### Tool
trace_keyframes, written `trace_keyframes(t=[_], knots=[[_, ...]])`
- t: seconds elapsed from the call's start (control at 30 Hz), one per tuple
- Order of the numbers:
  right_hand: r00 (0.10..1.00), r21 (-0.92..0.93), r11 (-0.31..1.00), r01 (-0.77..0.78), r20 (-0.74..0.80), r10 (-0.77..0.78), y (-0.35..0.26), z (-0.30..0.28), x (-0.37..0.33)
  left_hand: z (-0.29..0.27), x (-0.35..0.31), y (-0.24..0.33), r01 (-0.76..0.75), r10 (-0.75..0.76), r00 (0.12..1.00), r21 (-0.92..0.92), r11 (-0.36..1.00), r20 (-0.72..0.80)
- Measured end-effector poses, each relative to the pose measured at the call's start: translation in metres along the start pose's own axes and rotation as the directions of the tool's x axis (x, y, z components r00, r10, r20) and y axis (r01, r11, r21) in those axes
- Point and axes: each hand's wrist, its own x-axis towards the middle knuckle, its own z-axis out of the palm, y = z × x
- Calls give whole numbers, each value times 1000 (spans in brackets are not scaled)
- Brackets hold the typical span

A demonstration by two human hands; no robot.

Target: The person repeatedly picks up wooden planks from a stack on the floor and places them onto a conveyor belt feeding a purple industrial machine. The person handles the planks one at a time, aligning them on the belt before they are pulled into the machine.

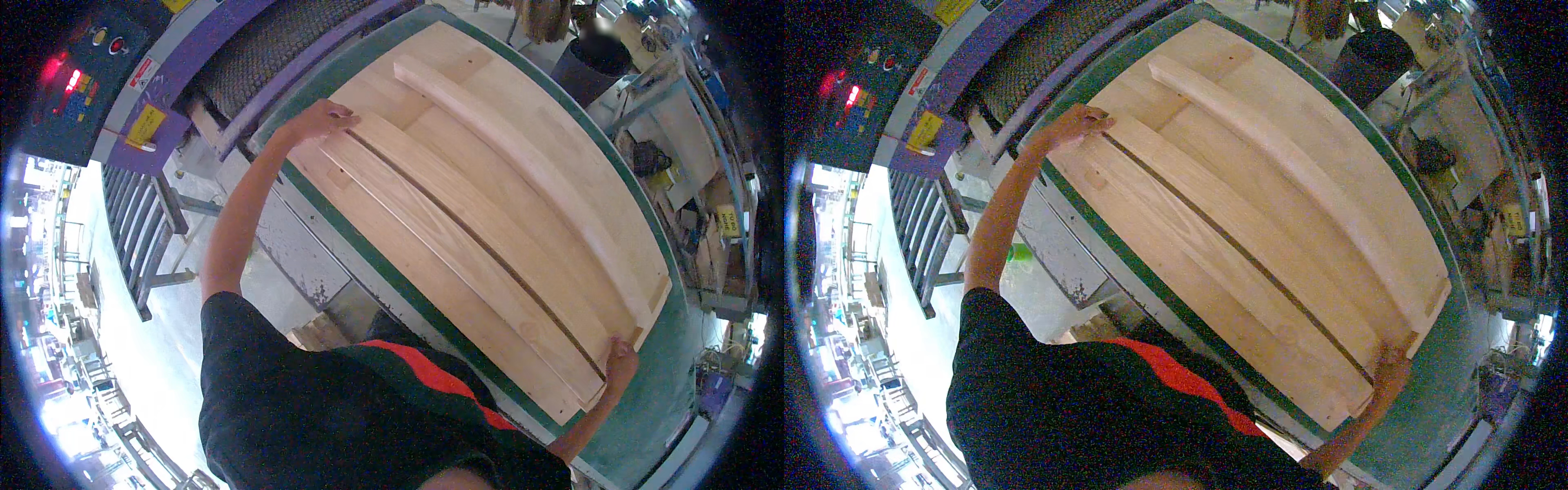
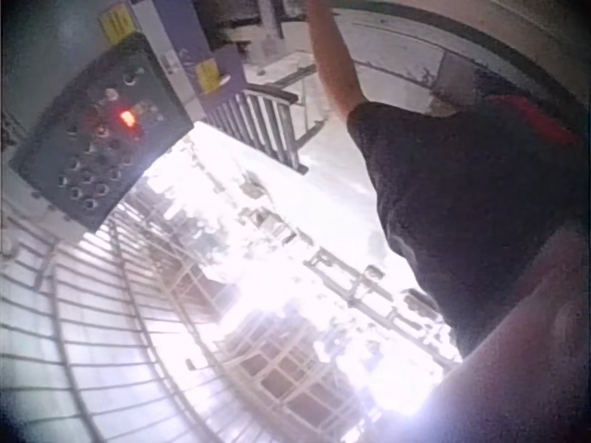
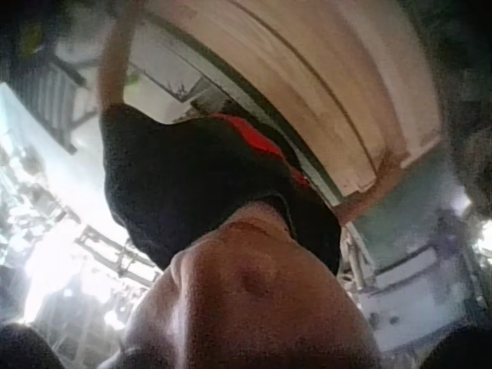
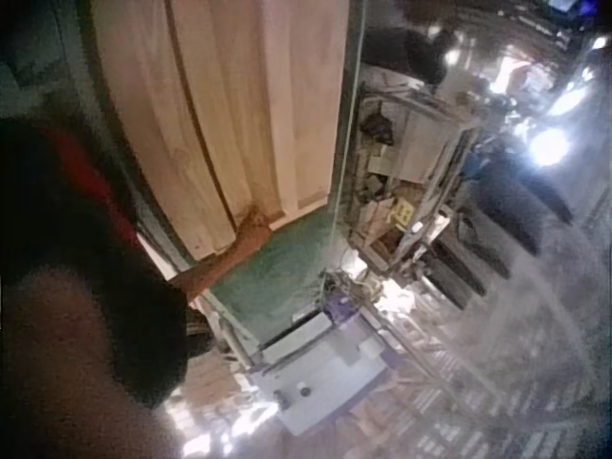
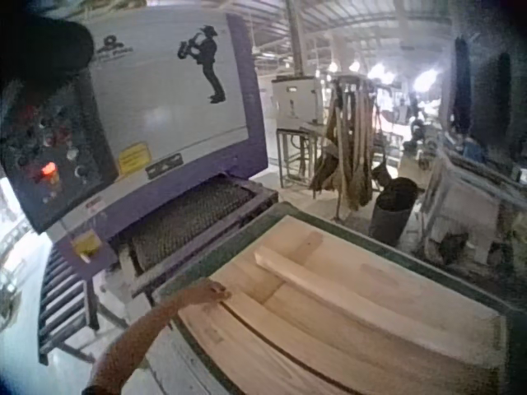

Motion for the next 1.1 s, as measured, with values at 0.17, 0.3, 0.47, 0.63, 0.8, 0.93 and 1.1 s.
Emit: trace_keyframes(t=[0.17, 0.3, 0.47, 0.63, 0.8, 0.93, 1.1], knots=[[991, -252, 967, 21, 133, 13, 6, 6, 15, -7, 19, -30, -164, 151, 981, 113, 980, 118], [917, -149, 989, -15, 393, 73, 55, 22, 18, -3, 17, -19, -77, 84, 991, -70, 995, 105], [914, 344, 879, 329, 120, -388, 0, -25, 1, 1, 18, -34, -206, 214, 977, -210, 956, 15], [917, 300, 954, -4, 381, -116, -37, -56, -10, 5, 1, 8, -199, 181, 979, -280, 939, -90], [992, 329, 938, 113, 20, -126, -63, -47, -24, 3, 14, -27, -260, 240, 965, -385, 886, -101], [978, 244, 956, 162, -170, -122, -45, -32, -36, 0, 5, -28, -217, 189, 971, -217, 952, -145], [982, 192, 964, 185, 10, -190, -79, -67, -78, -14, -44, -22, -8, 27, 995, -186, 983, 100]])
